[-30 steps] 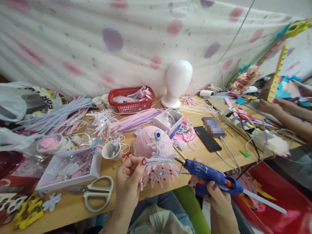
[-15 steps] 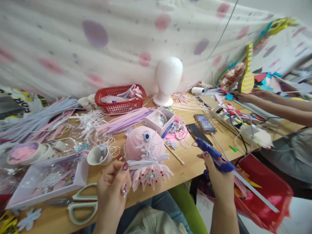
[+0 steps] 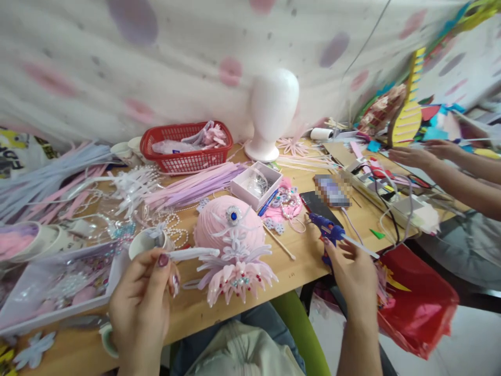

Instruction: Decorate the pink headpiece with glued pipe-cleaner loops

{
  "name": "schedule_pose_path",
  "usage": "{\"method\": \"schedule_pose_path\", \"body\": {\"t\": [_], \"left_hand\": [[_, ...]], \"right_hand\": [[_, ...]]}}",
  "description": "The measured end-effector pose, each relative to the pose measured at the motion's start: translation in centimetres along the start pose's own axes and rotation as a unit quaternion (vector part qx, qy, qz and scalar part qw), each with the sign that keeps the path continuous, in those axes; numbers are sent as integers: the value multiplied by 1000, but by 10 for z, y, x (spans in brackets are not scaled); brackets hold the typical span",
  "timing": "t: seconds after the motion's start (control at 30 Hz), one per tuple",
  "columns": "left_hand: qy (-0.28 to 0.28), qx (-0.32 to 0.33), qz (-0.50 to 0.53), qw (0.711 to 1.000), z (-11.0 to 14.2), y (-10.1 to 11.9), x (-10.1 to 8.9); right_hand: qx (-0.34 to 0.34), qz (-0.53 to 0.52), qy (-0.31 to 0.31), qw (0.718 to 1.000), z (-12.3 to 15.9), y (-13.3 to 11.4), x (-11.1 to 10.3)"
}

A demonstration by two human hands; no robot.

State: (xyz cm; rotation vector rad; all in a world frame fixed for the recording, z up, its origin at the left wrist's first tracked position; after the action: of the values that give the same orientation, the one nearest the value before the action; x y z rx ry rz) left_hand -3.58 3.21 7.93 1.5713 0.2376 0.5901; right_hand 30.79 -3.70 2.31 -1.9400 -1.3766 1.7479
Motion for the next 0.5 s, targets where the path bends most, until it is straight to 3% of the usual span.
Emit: {"method": "schedule_pose_path", "body": {"t": [0.13, 0.23, 0.27, 0.33, 0.4, 0.5], "left_hand": [[9, 77, -67, 995, -4, 8, -6], [-30, 125, -89, 988, -6, 13, -4], [-49, 133, -103, 984, -6, 14, -3], [-85, 133, -136, 978, -6, 12, -1], [-110, 124, -162, 973, -5, 9, 1], [-135, 118, -191, 965, -4, 4, 0]], "right_hand": [[-12, -33, 225, 974, 30, 9, -32], [-70, -166, 345, 921, 47, -9, -34], [-81, -218, 349, 908, 50, -20, -29], [-97, -296, 284, 907, 54, -47, -14], [-128, -334, 169, 918, 56, -75, 3], [-262, -389, 80, 879, 61, -108, 16]]}}
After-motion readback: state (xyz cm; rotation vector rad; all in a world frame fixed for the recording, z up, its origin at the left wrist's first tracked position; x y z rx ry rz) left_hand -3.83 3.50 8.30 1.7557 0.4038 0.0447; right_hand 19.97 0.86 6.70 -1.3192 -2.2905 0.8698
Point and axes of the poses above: each hand's wrist, its own z-axis away from the middle knuckle, its own x-axis out of the palm, y = z × x, the point moved 1 cm from there along -z, towards the middle knuckle, and after that the axes turned 10 degrees about y, right-handed, at the moved point
